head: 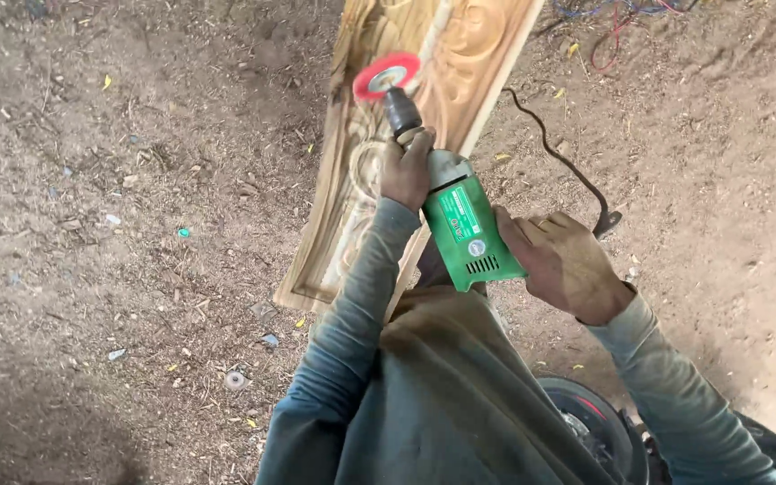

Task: Using a power drill with a sanding attachment to polish and refine the details of a carved wooden headboard.

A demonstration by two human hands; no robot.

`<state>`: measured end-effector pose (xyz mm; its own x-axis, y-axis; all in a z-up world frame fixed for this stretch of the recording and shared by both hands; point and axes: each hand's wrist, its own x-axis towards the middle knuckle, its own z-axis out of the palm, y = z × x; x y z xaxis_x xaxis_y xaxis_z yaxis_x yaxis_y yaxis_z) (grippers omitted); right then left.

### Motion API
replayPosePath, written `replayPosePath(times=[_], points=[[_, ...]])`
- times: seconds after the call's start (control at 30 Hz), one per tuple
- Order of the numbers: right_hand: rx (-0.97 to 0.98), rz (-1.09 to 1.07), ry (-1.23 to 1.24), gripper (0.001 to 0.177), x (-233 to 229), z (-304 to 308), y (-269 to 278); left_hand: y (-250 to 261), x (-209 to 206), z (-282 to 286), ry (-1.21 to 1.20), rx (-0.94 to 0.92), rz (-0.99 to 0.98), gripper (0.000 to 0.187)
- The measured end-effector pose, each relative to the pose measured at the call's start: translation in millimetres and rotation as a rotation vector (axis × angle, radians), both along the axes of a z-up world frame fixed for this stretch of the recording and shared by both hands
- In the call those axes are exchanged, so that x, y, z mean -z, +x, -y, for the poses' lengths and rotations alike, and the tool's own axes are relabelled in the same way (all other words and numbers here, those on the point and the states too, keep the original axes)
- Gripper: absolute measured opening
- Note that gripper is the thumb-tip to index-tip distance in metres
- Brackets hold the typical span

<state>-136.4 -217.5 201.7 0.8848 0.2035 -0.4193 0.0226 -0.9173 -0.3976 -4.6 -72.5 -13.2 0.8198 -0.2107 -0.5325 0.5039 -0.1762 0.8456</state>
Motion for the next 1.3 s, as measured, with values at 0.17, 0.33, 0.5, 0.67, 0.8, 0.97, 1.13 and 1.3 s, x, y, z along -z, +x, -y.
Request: replayPosePath(times=[0.17, 0.33, 0.5, 0.67, 0.8, 0.97, 1.13, 1.3], points=[[0.055, 0.022, 0.023, 0.073, -11.9, -4.1, 2.0, -1.4, 51.2, -2.2, -0.055, 0.196, 0.139, 0.026], [0.047, 0.064, 0.066, 0.076, -36.1, 6.6, 21.4, 14.2, 14.9, 19.4, -0.234, 0.147, -0.161, 0.032], [-0.074, 0.054, 0.075, 0.088, -42.0, 10.1, 32.5, 10.5, 46.5, 17.2, -0.2, 0.149, -0.143, 0.026], [-0.088, -0.159, -0.082, 0.077, -19.4, -12.9, 20.4, -2.3, 82.0, -11.7, -0.292, 0.165, 0.133, 0.012], [0.058, 0.118, 0.08, 0.075, -26.1, -22.7, 1.8, -8.8, 77.0, -9.3, 0.196, 0.453, 0.817, 0.017], [0.195, 0.034, -0.03, 0.068, -34.0, -9.4, -13.9, -46.2, 78.1, 73.0, -0.109, 0.183, -0.196, 0.027], [0.17, -0.031, -0.082, 0.062, 21.6, -3.0, -53.9, -31.0, 22.4, 48.7, 0.088, 0.274, 0.009, 0.038], [0.174, -0.019, 0.032, 0.086, -1.4, -28.5, -28.4, -31.3, 0.0, 3.0, 0.138, 0.204, -0.049, 0.045]])
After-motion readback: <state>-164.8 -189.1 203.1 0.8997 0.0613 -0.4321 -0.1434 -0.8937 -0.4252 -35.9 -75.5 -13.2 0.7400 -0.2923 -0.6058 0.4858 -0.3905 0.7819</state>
